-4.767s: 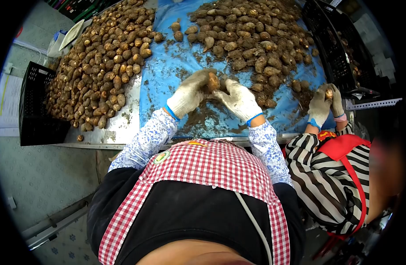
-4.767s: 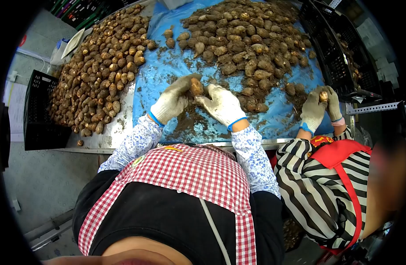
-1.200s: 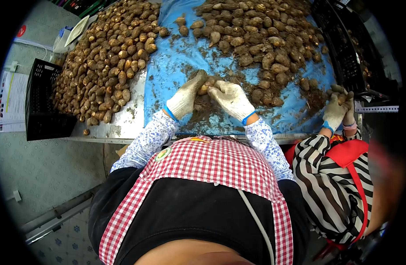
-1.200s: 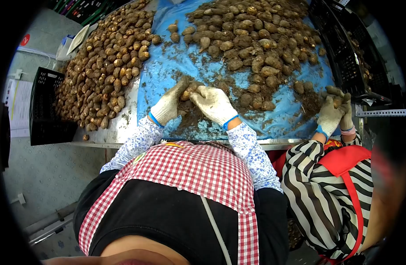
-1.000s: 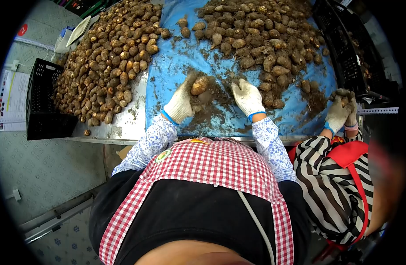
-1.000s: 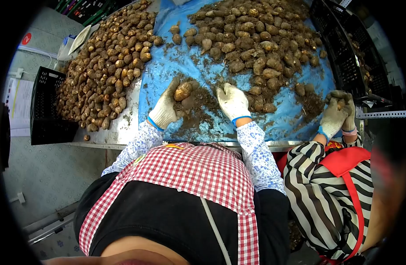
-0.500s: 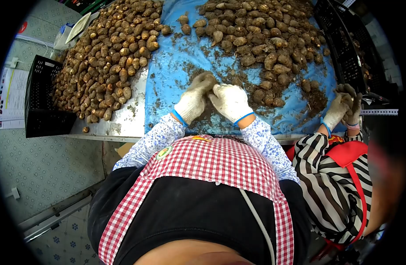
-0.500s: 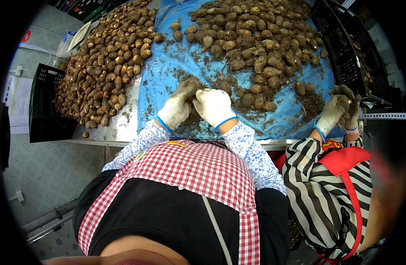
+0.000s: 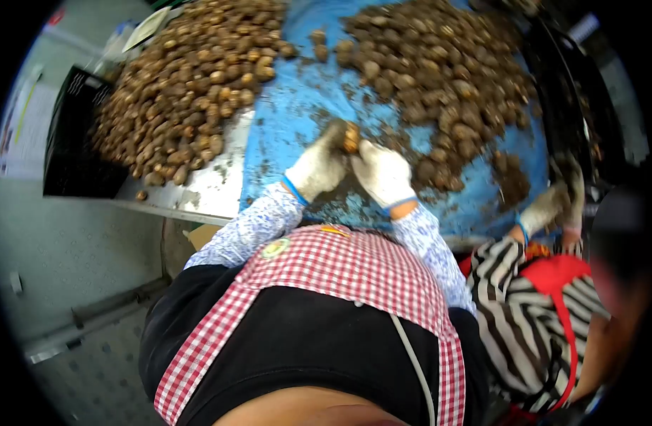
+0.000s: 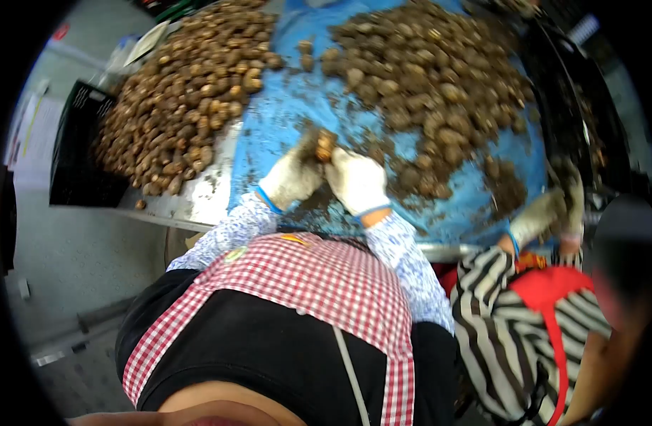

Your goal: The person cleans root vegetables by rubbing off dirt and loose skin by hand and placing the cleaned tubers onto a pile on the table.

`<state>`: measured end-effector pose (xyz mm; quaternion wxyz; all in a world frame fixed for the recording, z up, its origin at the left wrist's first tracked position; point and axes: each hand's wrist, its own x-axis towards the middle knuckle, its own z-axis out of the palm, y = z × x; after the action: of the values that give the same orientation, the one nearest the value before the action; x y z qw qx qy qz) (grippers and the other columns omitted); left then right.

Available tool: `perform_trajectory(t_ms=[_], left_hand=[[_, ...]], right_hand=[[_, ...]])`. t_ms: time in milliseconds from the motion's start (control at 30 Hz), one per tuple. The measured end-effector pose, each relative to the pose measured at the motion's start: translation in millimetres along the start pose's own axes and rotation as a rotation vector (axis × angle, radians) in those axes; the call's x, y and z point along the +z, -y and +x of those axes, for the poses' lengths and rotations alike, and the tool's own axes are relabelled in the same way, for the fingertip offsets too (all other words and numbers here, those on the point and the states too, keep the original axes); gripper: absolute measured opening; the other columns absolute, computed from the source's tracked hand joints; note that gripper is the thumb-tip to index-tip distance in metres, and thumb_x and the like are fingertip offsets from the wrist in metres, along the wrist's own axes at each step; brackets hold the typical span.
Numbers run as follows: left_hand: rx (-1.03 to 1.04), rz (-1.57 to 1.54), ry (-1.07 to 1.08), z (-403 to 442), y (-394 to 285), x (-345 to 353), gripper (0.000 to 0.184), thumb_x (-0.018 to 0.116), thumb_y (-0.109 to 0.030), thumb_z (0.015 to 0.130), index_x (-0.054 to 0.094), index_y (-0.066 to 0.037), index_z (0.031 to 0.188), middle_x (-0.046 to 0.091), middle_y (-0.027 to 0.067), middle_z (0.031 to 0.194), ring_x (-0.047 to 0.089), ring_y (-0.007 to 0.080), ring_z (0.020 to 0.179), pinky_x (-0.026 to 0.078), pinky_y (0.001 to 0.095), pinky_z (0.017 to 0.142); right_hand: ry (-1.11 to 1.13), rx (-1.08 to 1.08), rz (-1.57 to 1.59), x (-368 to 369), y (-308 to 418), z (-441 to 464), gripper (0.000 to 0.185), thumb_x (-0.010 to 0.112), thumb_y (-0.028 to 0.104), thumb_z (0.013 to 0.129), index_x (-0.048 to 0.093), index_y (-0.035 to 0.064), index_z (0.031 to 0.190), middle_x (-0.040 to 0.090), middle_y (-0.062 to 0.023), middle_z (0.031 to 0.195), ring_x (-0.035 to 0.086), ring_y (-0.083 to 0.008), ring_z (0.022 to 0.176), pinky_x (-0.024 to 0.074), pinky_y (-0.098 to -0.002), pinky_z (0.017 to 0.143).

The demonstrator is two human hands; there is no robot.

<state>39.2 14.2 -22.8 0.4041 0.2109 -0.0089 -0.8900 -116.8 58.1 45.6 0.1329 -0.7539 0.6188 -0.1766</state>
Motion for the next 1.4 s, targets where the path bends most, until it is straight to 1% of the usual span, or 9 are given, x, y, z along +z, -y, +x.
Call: perform_trajectory(t_ms=[200, 233, 300, 333, 500, 667, 1000, 1267, 1400], left_hand=[[0.183, 0.157, -0.158, -39, -92, 11, 0.044, 0.055, -0.037, 0.099, 0.049, -0.004, 0.127, 0.057, 0.0225, 0.123, 0.062, 0.0398, 0.106, 0.055, 0.0542, 0.084], [0.44, 0.613, -0.154, -24, -130, -49, 0.044, 0.056, -0.034, 0.098, 0.046, -0.004, 0.128, 0.054, 0.0219, 0.125, 0.062, 0.0383, 0.105, 0.056, 0.0533, 0.083], [0.569, 0.319, -0.403, -46, -189, -46, 0.045, 0.059, -0.028, 0.096, 0.042, -0.005, 0.13, 0.048, 0.0219, 0.128, 0.061, 0.0359, 0.107, 0.057, 0.0512, 0.084], [0.401, -0.441, -0.582, -85, -209, 19, 0.046, 0.061, -0.025, 0.095, 0.04, -0.006, 0.131, 0.045, 0.0224, 0.129, 0.059, 0.0349, 0.11, 0.057, 0.05, 0.086], [1.332, 0.129, -0.312, -171, -372, 3, 0.027, 0.052, -0.029, 0.098, 0.056, -0.003, 0.104, 0.058, 0.0146, 0.105, 0.056, 0.0293, 0.105, 0.047, 0.0531, 0.1], [1.203, 0.214, -0.31, -147, -345, 44, 0.032, 0.044, -0.026, 0.103, 0.055, -0.003, 0.122, 0.053, 0.0209, 0.132, 0.044, 0.0362, 0.131, 0.034, 0.0545, 0.113], [0.176, 0.944, -0.112, -3, -115, 17, 0.05, 0.055, -0.036, 0.098, 0.052, 0.003, 0.13, 0.066, 0.0222, 0.11, 0.068, 0.0277, 0.092, 0.057, 0.0381, 0.084], [-0.054, 1.708, 0.176, 3, -4, 86, 0.039, 0.047, -0.024, 0.102, 0.05, -0.004, 0.135, 0.066, 0.0154, 0.115, 0.066, 0.0195, 0.094, 0.056, 0.0277, 0.086], [0.122, 1.894, 0.399, -20, -8, 73, 0.035, 0.046, -0.019, 0.101, 0.054, -0.004, 0.132, 0.062, 0.0147, 0.124, 0.062, 0.024, 0.108, 0.05, 0.0312, 0.096]], right_hand=[[0.271, 0.096, -0.169, 32, -46, -27, 0.048, 0.052, 0.012, 0.083, 0.051, 0.0118, 0.131, 0.067, -0.0188, 0.101, 0.066, -0.0389, 0.084, 0.0532, -0.0506, 0.075], [0.334, 0.145, -0.195, 30, -40, -31, 0.05, 0.05, 0.01, 0.084, 0.049, 0.0119, 0.135, 0.067, -0.0192, 0.102, 0.067, -0.0388, 0.085, 0.0544, -0.0487, 0.074], [0.198, 0.042, -0.23, 46, -51, -40, 0.033, 0.052, 0.012, 0.086, 0.059, 0.0103, 0.119, 0.068, -0.0187, 0.092, 0.067, -0.0372, 0.078, 0.0553, -0.046, 0.068], [0.129, 0.008, -0.228, 50, -55, -43, 0.025, 0.054, 0.014, 0.087, 0.063, 0.0095, 0.11, 0.069, -0.0184, 0.086, 0.067, -0.0367, 0.074, 0.0552, -0.0452, 0.065], [0.018, 0.043, -0.19, 40, -42, -33, 0.023, 0.064, 0.029, 0.088, 0.061, 0.0091, 0.078, 0.065, -0.0179, 0.069, 0.065, -0.0371, 0.065, 0.0509, -0.0472, 0.057], [-0.018, 0.062, -0.119, 29, -31, -37, 0.034, 0.064, 0.038, 0.087, 0.057, 0.0101, 0.069, 0.063, -0.0159, 0.065, 0.063, -0.0374, 0.062, 0.0478, -0.0486, 0.053], [-0.171, 0.331, -0.342, -21, -93, -60, 0.02, 0.062, 0.019, 0.085, 0.062, 0.0069, 0.1, 0.066, -0.0183, 0.093, 0.067, -0.0354, 0.079, 0.0544, -0.0472, 0.068], [-0.485, 0.184, -0.823, -44, -154, 46, 0.041, 0.054, 0.015, 0.087, 0.06, 0.0147, 0.127, 0.058, -0.0104, 0.128, 0.055, -0.0293, 0.113, 0.0334, -0.0525, 0.103], [-0.132, 0.339, -0.791, -39, -160, 56, 0.027, 0.052, 0.016, 0.091, 0.066, 0.0124, 0.113, 0.064, -0.0094, 0.112, 0.055, -0.0313, 0.112, 0.0295, -0.0583, 0.104]])
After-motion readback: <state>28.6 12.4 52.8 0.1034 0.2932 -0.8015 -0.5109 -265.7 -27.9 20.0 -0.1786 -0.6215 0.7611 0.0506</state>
